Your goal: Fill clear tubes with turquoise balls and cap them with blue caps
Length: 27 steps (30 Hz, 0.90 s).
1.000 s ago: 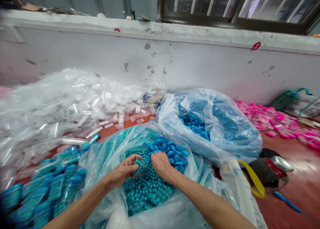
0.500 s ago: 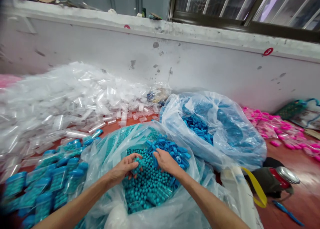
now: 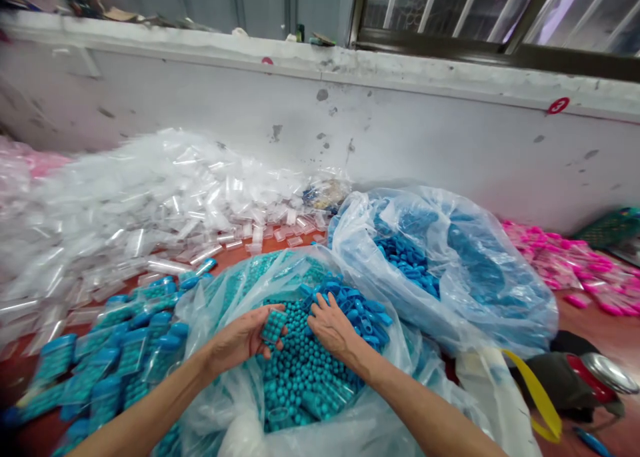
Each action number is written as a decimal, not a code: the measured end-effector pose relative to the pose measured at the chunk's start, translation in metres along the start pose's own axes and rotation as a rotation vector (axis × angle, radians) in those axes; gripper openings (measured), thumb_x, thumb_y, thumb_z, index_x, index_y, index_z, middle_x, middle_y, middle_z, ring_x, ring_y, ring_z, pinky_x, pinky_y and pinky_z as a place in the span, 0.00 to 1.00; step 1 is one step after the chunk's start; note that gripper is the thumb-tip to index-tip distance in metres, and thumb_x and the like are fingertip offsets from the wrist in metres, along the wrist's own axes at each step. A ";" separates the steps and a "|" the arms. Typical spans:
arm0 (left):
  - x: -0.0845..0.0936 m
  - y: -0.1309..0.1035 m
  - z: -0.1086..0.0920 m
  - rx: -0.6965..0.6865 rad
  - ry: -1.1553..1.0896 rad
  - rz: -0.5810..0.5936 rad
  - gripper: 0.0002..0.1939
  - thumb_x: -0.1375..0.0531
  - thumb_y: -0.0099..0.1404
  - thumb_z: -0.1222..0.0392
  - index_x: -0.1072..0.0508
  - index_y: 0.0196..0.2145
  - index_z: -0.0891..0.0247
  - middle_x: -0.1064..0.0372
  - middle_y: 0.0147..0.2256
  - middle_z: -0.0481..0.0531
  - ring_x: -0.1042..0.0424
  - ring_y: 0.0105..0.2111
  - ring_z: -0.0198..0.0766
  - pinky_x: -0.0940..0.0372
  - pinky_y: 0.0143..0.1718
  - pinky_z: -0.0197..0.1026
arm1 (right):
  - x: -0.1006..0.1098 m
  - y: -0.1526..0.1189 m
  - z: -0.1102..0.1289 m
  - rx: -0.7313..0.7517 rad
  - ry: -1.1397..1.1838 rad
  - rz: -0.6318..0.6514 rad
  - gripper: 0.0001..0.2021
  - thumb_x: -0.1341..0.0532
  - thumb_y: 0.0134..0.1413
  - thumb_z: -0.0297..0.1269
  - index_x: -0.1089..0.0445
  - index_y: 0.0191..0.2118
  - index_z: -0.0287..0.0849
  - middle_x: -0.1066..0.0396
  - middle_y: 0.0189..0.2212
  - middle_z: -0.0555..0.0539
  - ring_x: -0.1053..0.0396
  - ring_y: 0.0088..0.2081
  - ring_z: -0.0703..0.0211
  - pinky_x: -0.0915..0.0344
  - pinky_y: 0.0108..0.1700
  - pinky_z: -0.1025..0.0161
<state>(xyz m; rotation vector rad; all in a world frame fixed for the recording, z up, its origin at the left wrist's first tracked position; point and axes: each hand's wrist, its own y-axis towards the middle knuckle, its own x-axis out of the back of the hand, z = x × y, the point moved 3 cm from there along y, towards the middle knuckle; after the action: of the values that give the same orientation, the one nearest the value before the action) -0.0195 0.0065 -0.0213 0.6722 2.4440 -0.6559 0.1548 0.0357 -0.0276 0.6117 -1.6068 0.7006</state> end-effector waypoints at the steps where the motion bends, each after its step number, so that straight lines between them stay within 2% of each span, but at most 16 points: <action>1: 0.001 0.000 0.001 0.007 -0.038 -0.003 0.20 0.47 0.62 0.51 0.42 0.48 0.63 0.32 0.35 0.56 0.28 0.30 0.41 0.36 0.23 0.36 | 0.000 0.000 -0.002 -0.041 0.024 0.010 0.11 0.51 0.56 0.26 0.31 0.36 0.37 0.32 0.38 0.40 0.41 0.50 0.46 0.46 0.51 0.48; 3: 0.002 0.000 0.001 0.019 -0.098 -0.013 0.21 0.50 0.63 0.49 0.42 0.48 0.64 0.32 0.35 0.57 0.28 0.31 0.42 0.35 0.24 0.37 | 0.003 -0.005 -0.006 -0.142 0.142 0.035 0.11 0.51 0.56 0.27 0.32 0.39 0.37 0.30 0.34 0.41 0.34 0.43 0.50 0.39 0.45 0.55; 5: 0.002 0.000 0.000 0.020 -0.136 -0.019 0.22 0.50 0.63 0.47 0.42 0.49 0.65 0.32 0.36 0.58 0.28 0.31 0.43 0.35 0.24 0.38 | 0.008 -0.012 -0.009 -0.231 0.317 0.024 0.13 0.52 0.58 0.31 0.34 0.44 0.37 0.29 0.35 0.41 0.31 0.39 0.53 0.37 0.41 0.59; 7: 0.001 0.002 0.001 0.018 -0.149 -0.020 0.23 0.50 0.62 0.47 0.42 0.50 0.65 0.32 0.36 0.59 0.28 0.31 0.43 0.35 0.24 0.38 | 0.015 -0.018 -0.012 -0.275 0.495 -0.033 0.16 0.53 0.59 0.36 0.36 0.48 0.38 0.30 0.41 0.40 0.33 0.43 0.53 0.38 0.44 0.59; 9: 0.000 0.003 0.002 0.006 -0.140 -0.019 0.23 0.49 0.62 0.49 0.42 0.50 0.65 0.32 0.36 0.59 0.28 0.31 0.42 0.36 0.24 0.38 | 0.021 -0.020 -0.013 -0.282 0.672 -0.081 0.17 0.53 0.59 0.36 0.35 0.49 0.38 0.31 0.45 0.41 0.34 0.46 0.53 0.40 0.47 0.58; 13: 0.000 0.005 0.007 -0.030 -0.055 -0.045 0.20 0.43 0.59 0.54 0.39 0.48 0.63 0.32 0.35 0.55 0.28 0.28 0.38 0.38 0.22 0.34 | 0.033 -0.014 -0.010 -0.322 0.978 -0.179 0.17 0.48 0.54 0.35 0.34 0.48 0.39 0.29 0.41 0.44 0.32 0.42 0.54 0.39 0.46 0.58; 15: -0.001 0.006 0.009 -0.057 0.001 -0.070 0.20 0.41 0.58 0.56 0.38 0.47 0.63 0.32 0.33 0.52 0.29 0.26 0.35 0.40 0.20 0.32 | 0.039 -0.010 -0.005 -0.319 1.027 -0.256 0.17 0.48 0.53 0.34 0.33 0.48 0.39 0.29 0.42 0.44 0.33 0.44 0.54 0.40 0.48 0.58; 17: -0.003 0.007 0.010 -0.091 0.044 -0.084 0.21 0.40 0.56 0.56 0.38 0.46 0.63 0.33 0.31 0.51 0.30 0.24 0.33 0.42 0.18 0.31 | 0.041 -0.006 0.002 -0.273 1.051 -0.281 0.17 0.49 0.54 0.33 0.33 0.48 0.40 0.30 0.42 0.44 0.33 0.42 0.56 0.39 0.47 0.60; 19: -0.007 0.007 0.010 -0.115 0.071 -0.076 0.24 0.38 0.54 0.55 0.38 0.47 0.64 0.32 0.31 0.50 0.31 0.23 0.32 0.43 0.18 0.30 | 0.039 -0.004 0.008 -0.259 1.130 -0.227 0.17 0.51 0.55 0.33 0.33 0.48 0.41 0.28 0.34 0.46 0.32 0.33 0.60 0.36 0.38 0.63; 22: -0.011 0.008 0.012 -0.110 0.112 -0.057 0.26 0.38 0.53 0.53 0.37 0.47 0.64 0.32 0.30 0.51 0.31 0.22 0.31 0.43 0.17 0.30 | 0.034 -0.003 0.012 -0.331 1.260 -0.157 0.16 0.50 0.54 0.34 0.32 0.46 0.40 0.32 0.22 0.51 0.36 0.22 0.64 0.38 0.25 0.68; 27: -0.017 0.009 0.015 -0.150 0.134 -0.048 0.27 0.38 0.53 0.50 0.37 0.47 0.64 0.31 0.33 0.52 0.33 0.19 0.30 0.44 0.15 0.29 | 0.035 -0.004 0.014 -0.413 1.297 -0.220 0.13 0.48 0.52 0.35 0.28 0.37 0.40 0.35 0.19 0.52 0.38 0.20 0.66 0.40 0.23 0.69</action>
<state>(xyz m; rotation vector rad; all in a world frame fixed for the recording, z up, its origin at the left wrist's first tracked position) 0.0036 -0.0009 -0.0257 0.6164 2.6089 -0.4529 0.1435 0.0224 0.0065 -0.0430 -0.4194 0.4023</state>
